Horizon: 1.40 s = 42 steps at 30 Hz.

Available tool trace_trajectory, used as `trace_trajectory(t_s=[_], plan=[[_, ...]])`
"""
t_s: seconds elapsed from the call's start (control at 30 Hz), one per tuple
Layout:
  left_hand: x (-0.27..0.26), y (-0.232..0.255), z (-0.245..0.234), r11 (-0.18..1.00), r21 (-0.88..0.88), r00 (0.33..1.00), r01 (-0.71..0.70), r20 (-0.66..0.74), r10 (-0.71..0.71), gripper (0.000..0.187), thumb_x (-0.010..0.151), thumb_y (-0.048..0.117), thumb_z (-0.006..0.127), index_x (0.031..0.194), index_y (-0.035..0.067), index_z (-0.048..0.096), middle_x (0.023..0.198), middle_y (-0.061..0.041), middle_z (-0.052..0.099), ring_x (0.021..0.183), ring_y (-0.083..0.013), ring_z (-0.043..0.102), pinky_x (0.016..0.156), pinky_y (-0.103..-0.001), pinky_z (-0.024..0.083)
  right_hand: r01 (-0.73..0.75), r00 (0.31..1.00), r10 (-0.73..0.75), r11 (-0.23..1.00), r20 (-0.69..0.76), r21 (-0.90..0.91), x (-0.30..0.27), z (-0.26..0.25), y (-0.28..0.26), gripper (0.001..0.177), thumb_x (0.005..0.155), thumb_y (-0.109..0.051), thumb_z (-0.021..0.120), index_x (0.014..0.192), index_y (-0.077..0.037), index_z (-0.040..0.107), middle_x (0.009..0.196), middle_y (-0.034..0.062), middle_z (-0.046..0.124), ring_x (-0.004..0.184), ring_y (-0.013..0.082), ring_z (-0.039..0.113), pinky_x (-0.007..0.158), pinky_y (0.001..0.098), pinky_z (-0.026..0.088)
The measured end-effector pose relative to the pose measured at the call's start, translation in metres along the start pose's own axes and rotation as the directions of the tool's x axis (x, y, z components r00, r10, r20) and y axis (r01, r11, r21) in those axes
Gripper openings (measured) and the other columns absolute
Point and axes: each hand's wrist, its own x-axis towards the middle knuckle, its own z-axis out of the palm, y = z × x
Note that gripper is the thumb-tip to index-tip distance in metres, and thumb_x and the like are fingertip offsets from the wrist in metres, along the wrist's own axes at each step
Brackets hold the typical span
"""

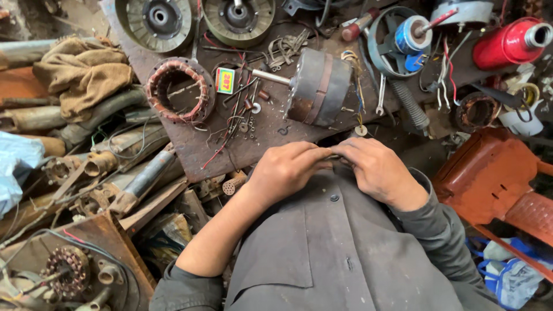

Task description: The person works on a disassembled electric motor rotor, using a wrench to tighten nuts on the shaft and adjusting the internal wiring. The person manipulates the rotor and tools on a cluttered workbench filled with various motor parts and tools.

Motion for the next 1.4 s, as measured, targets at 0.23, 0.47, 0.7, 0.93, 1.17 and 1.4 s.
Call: trace_trajectory(t_s=[0.23, 0.47, 0.7, 0.93, 1.17, 1.4], plan=[[-0.018, 0.006, 0.015, 0.929, 0.369, 1.000, 0.017, -0.031, -0.006, 0.028, 0.097, 0.027, 0.074, 0.082, 0.009, 0.060, 0.072, -0.005, 0.053, 0.066, -0.0210, 0.059, 0.060, -0.036, 0.048, 0.030, 1.000, -0.031, 0.997, 0.000, -0.071, 0.002, 0.010, 0.009, 0.034, 0.071, 0.008, 0.061, 0.100, -0.006, 0.071, 0.091, 0.0095, 0.068, 0.090, 0.0336, 0.064, 0.084, 0.0416, 0.052], [-0.042, -0.001, 0.039, 0.912, 0.184, 0.928, 0.366, -0.147, -0.343, 0.031, 0.097, 0.030, 0.072, 0.079, 0.009, 0.059, 0.072, -0.008, 0.062, 0.068, -0.0288, 0.065, 0.059, -0.042, 0.049, 0.087, 0.993, -0.097, 0.987, -0.066, -0.136, 0.014, 0.014, -0.001, 0.022, 0.078, 0.000, 0.073, 0.098, -0.009, 0.074, 0.091, 0.0059, 0.071, 0.089, 0.0286, 0.066, 0.082, 0.0403, 0.051], [-0.057, -0.016, 0.028, 0.879, 0.052, 0.877, 0.475, -0.107, -0.468, 0.028, 0.096, 0.032, 0.073, 0.084, 0.008, 0.065, 0.078, -0.010, 0.067, 0.072, -0.0310, 0.068, 0.063, -0.043, 0.052, 0.031, 0.998, -0.033, 0.999, -0.055, -0.037, 0.019, 0.039, -0.001, 0.017, 0.078, -0.006, 0.076, 0.095, -0.010, 0.074, 0.089, 0.0066, 0.070, 0.084, 0.0284, 0.067, 0.076, 0.0392, 0.053], [-0.071, -0.055, -0.013, 0.728, 0.537, 0.904, 0.427, -0.241, -0.352, 0.023, 0.095, 0.028, 0.074, 0.101, 0.007, 0.066, 0.080, -0.007, 0.059, 0.073, -0.0256, 0.063, 0.062, -0.038, 0.050, 0.097, 0.994, -0.105, 0.984, -0.041, -0.151, 0.034, 0.091, 0.016, 0.033, 0.088, -0.016, 0.077, 0.119, -0.007, 0.072, 0.095, 0.0100, 0.069, 0.081, 0.0293, 0.069, 0.070, 0.0382, 0.055], [-0.064, -0.084, 0.002, 0.509, 0.750, 0.896, 0.423, -0.260, -0.361, 0.018, 0.094, 0.026, 0.071, 0.092, 0.010, 0.061, 0.081, -0.004, 0.058, 0.074, -0.0217, 0.063, 0.064, -0.033, 0.051, 0.115, 0.983, -0.162, 0.903, -0.081, -0.415, 0.054, 0.121, 0.000, 0.042, 0.089, -0.005, 0.066, 0.130, 0.000, 0.066, 0.109, 0.0099, 0.067, 0.083, 0.0249, 0.070, 0.071, 0.0349, 0.057], [-0.068, -0.095, -0.003, 0.608, 0.634, 0.872, 0.479, -0.260, -0.416, 0.020, 0.092, 0.024, 0.071, 0.086, 0.011, 0.058, 0.081, -0.008, 0.062, 0.073, -0.0268, 0.067, 0.062, -0.038, 0.054, 0.012, 0.986, -0.090, 0.876, -0.138, -0.483, 0.076, 0.137, -0.019, 0.039, 0.087, -0.006, 0.066, 0.125, 0.002, 0.069, 0.106, 0.0082, 0.065, 0.094, 0.0225, 0.067, 0.072, 0.0332, 0.057]])
